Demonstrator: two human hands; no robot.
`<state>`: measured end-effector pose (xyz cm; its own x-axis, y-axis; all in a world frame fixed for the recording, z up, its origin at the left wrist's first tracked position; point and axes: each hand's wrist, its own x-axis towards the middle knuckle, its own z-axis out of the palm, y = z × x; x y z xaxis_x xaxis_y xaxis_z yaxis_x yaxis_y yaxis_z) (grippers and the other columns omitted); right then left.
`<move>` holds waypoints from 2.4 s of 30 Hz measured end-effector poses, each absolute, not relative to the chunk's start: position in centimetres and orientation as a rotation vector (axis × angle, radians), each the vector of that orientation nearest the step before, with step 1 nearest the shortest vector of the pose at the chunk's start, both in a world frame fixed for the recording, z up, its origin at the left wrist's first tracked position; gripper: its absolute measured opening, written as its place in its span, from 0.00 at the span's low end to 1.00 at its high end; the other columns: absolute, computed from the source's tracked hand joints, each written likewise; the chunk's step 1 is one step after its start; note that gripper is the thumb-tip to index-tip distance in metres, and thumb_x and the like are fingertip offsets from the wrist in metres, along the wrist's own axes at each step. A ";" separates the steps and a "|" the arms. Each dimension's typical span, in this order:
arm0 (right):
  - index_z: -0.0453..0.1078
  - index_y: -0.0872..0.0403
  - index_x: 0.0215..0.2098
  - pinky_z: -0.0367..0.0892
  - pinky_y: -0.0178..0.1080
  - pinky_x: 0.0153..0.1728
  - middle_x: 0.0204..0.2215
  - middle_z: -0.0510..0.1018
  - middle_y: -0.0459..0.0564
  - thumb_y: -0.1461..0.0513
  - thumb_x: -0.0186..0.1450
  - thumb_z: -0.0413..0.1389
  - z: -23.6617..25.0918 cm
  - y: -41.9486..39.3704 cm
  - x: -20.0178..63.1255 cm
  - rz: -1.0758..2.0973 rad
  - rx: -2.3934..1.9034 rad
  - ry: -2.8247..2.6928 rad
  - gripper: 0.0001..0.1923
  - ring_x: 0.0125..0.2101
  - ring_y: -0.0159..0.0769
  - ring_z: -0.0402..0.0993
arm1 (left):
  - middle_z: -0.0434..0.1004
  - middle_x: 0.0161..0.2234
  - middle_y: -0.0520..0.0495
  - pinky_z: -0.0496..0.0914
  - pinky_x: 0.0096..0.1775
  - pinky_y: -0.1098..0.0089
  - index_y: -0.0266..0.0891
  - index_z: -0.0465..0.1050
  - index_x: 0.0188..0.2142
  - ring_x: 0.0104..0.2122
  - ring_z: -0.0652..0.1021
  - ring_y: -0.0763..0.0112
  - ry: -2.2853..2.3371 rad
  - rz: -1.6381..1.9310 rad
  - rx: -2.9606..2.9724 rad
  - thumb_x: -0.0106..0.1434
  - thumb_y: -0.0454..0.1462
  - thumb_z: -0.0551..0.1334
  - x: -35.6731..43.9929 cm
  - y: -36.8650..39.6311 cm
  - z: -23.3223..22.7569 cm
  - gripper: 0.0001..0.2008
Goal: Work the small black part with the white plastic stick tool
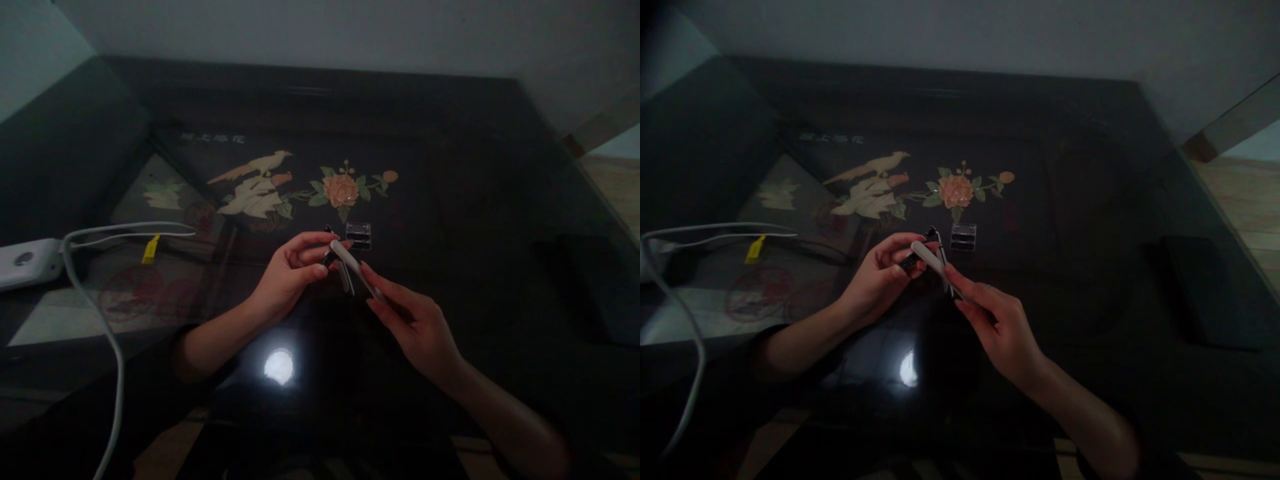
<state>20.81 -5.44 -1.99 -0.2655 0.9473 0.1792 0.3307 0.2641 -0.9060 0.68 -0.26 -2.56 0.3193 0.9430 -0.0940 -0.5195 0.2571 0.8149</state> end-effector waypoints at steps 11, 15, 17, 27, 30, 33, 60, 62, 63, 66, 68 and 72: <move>0.65 0.40 0.62 0.78 0.41 0.47 0.54 0.78 0.45 0.68 0.67 0.56 -2.2 -6.0 21.0 1.026 -1.086 -1.825 0.28 0.49 0.39 0.79 | 0.86 0.39 0.44 0.75 0.42 0.71 0.40 0.79 0.41 0.39 0.84 0.63 0.667 1.084 0.810 0.47 0.38 0.77 0.4 -0.2 -2.9 0.21; 0.67 0.43 0.61 0.77 0.41 0.48 0.55 0.78 0.47 0.69 0.67 0.54 -2.2 -5.8 20.9 1.004 -1.124 -1.791 0.26 0.49 0.40 0.79 | 0.86 0.38 0.44 0.75 0.45 0.70 0.39 0.78 0.41 0.41 0.84 0.63 0.663 1.079 0.791 0.47 0.39 0.78 0.5 -0.2 -2.9 0.21; 0.67 0.43 0.61 0.77 0.41 0.48 0.55 0.77 0.47 0.69 0.67 0.54 -2.2 -5.7 20.8 0.990 -1.146 -1.774 0.26 0.49 0.39 0.79 | 0.86 0.38 0.45 0.75 0.44 0.73 0.40 0.79 0.40 0.39 0.84 0.67 0.636 1.084 0.781 0.48 0.39 0.77 0.6 -0.2 -2.9 0.20; 0.68 0.46 0.61 0.76 0.39 0.48 0.54 0.78 0.47 0.68 0.68 0.54 -2.3 -5.6 21.1 0.966 -1.220 -1.747 0.24 0.50 0.40 0.79 | 0.86 0.35 0.48 0.75 0.40 0.79 0.40 0.80 0.39 0.32 0.82 0.75 0.611 1.109 0.739 0.46 0.36 0.78 0.6 -0.3 -2.7 0.20; 0.68 0.45 0.61 0.77 0.39 0.47 0.54 0.79 0.47 0.69 0.67 0.55 -2.2 -5.7 21.0 0.992 -1.171 -1.753 0.25 0.48 0.40 0.80 | 0.86 0.37 0.47 0.74 0.41 0.79 0.40 0.80 0.40 0.34 0.83 0.75 0.588 1.109 0.752 0.48 0.36 0.78 0.6 -0.2 -2.7 0.19; 0.68 0.43 0.61 0.78 0.40 0.45 0.53 0.79 0.47 0.69 0.67 0.54 -2.2 -5.8 20.9 1.007 -1.134 -1.757 0.26 0.46 0.39 0.81 | 0.86 0.37 0.47 0.74 0.42 0.78 0.40 0.80 0.40 0.37 0.83 0.72 0.583 1.104 0.759 0.49 0.36 0.77 0.6 -0.1 -2.7 0.18; 0.68 0.44 0.61 0.75 0.40 0.49 0.55 0.77 0.46 0.68 0.68 0.54 -2.4 -5.6 20.8 0.959 -1.223 -1.723 0.25 0.50 0.39 0.79 | 0.85 0.31 0.51 0.76 0.42 0.75 0.40 0.80 0.40 0.33 0.82 0.73 0.635 1.130 0.759 0.46 0.36 0.78 0.7 -0.2 -2.7 0.20; 0.67 0.43 0.61 0.76 0.40 0.49 0.55 0.77 0.46 0.69 0.67 0.54 -2.3 -5.7 20.7 0.972 -1.195 -1.732 0.26 0.49 0.38 0.79 | 0.85 0.35 0.48 0.75 0.44 0.72 0.40 0.79 0.40 0.34 0.83 0.71 0.650 1.123 0.767 0.46 0.37 0.78 0.7 -0.2 -2.7 0.21; 0.67 0.43 0.61 0.76 0.39 0.49 0.55 0.77 0.46 0.69 0.67 0.54 -2.3 -5.8 20.7 0.980 -1.178 -1.740 0.27 0.49 0.38 0.79 | 0.86 0.36 0.47 0.75 0.45 0.71 0.40 0.79 0.40 0.35 0.83 0.70 0.657 1.117 0.768 0.46 0.37 0.78 0.6 -0.2 -2.7 0.21; 0.66 0.42 0.62 0.76 0.39 0.48 0.54 0.78 0.46 0.70 0.67 0.54 -2.1 -6.0 20.6 0.987 -1.144 -1.759 0.28 0.49 0.38 0.80 | 0.86 0.37 0.47 0.75 0.44 0.72 0.40 0.78 0.41 0.38 0.84 0.67 0.655 1.106 0.770 0.46 0.37 0.78 0.5 -0.2 -2.7 0.21; 0.66 0.42 0.62 0.77 0.39 0.46 0.53 0.79 0.46 0.69 0.67 0.54 -2.1 -6.1 20.6 0.998 -1.131 -1.777 0.27 0.48 0.39 0.80 | 0.86 0.37 0.47 0.75 0.43 0.74 0.41 0.78 0.41 0.39 0.84 0.67 0.653 1.112 0.781 0.46 0.37 0.78 0.5 -0.1 -2.8 0.21; 0.67 0.42 0.62 0.79 0.41 0.44 0.53 0.79 0.47 0.67 0.67 0.55 -2.4 -6.4 20.7 1.035 -1.137 -1.808 0.26 0.48 0.41 0.80 | 0.86 0.38 0.47 0.75 0.43 0.72 0.41 0.79 0.42 0.39 0.84 0.65 0.675 1.123 0.803 0.47 0.38 0.78 0.5 0.0 -2.9 0.22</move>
